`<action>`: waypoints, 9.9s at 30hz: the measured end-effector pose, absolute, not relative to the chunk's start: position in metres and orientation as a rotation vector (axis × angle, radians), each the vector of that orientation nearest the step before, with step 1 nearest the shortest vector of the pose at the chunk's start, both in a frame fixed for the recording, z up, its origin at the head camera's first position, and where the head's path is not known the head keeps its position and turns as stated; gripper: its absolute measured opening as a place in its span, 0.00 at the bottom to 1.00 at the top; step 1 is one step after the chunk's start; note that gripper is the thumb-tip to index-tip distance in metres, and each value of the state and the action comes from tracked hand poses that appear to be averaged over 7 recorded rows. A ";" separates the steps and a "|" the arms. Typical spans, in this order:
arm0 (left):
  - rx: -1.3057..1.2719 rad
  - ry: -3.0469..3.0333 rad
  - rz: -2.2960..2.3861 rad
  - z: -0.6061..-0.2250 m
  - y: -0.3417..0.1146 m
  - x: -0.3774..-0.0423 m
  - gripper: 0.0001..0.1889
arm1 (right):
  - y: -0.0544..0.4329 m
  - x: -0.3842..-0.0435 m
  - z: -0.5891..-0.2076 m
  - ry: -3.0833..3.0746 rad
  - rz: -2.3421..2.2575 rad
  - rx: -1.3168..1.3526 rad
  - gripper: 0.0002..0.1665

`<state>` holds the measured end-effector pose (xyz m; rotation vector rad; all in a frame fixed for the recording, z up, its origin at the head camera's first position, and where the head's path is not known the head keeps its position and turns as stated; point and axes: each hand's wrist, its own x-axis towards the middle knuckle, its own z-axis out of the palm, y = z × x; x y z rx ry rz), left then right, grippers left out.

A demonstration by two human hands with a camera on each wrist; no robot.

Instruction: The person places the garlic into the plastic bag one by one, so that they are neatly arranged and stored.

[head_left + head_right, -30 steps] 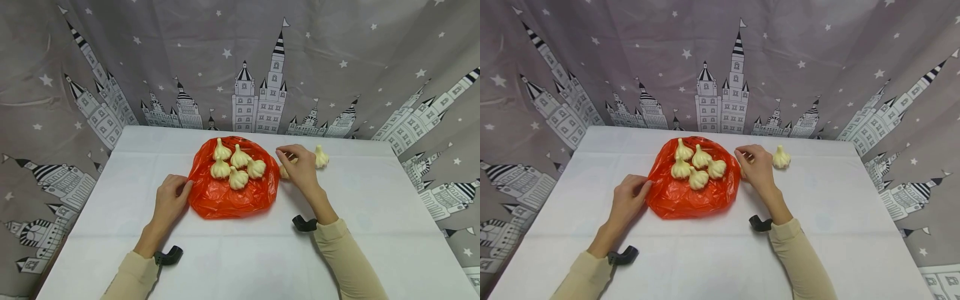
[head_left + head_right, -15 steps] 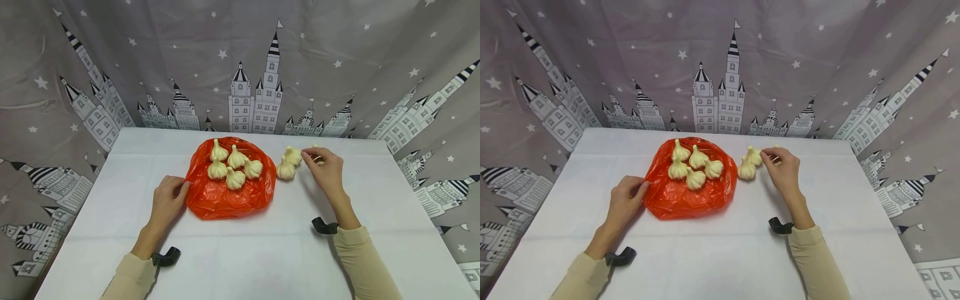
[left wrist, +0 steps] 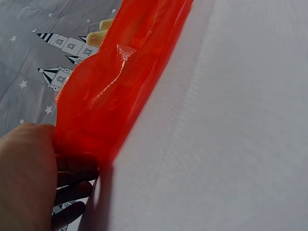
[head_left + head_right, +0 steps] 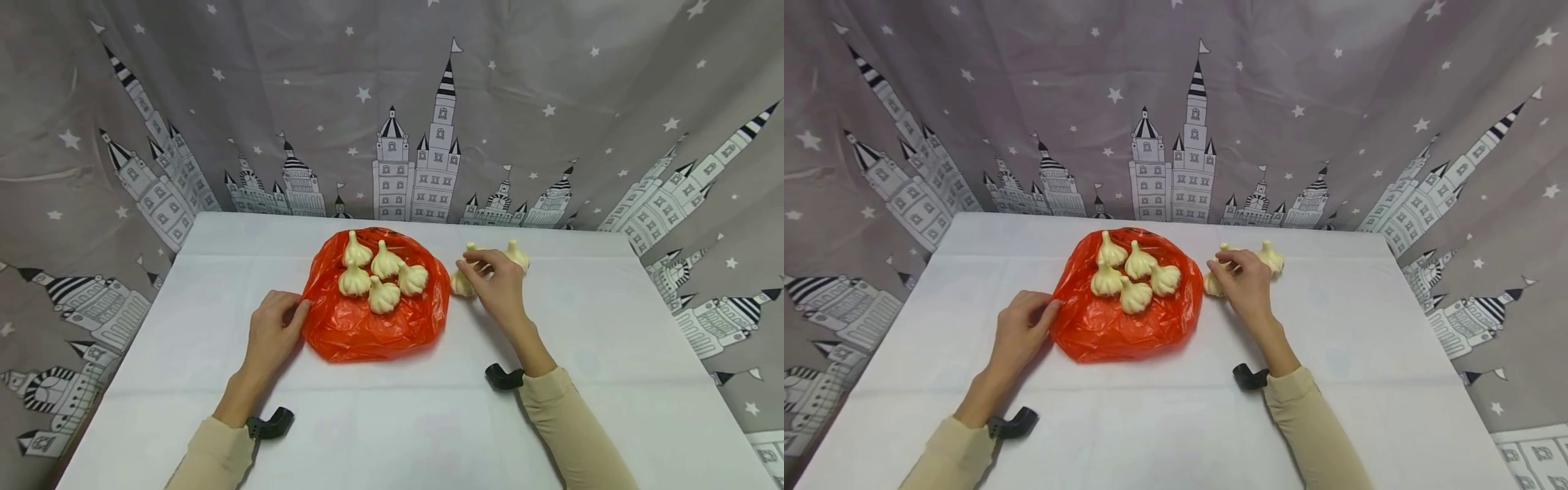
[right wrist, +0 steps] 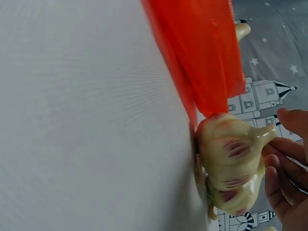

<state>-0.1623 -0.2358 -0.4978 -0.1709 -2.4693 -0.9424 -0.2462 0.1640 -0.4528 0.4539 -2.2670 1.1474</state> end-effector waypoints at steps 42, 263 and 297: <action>-0.185 -2.454 -0.945 -0.501 -0.235 -0.163 0.08 | 0.161 -0.240 -0.435 -2.254 1.101 0.442 0.10; -0.194 -2.451 -0.925 -0.498 -0.237 -0.161 0.06 | 0.066 -0.198 -0.409 -2.527 1.428 0.833 0.07; -0.196 -2.455 -0.921 -0.500 -0.238 -0.163 0.07 | 0.044 -0.195 -0.438 -2.573 1.357 0.942 0.07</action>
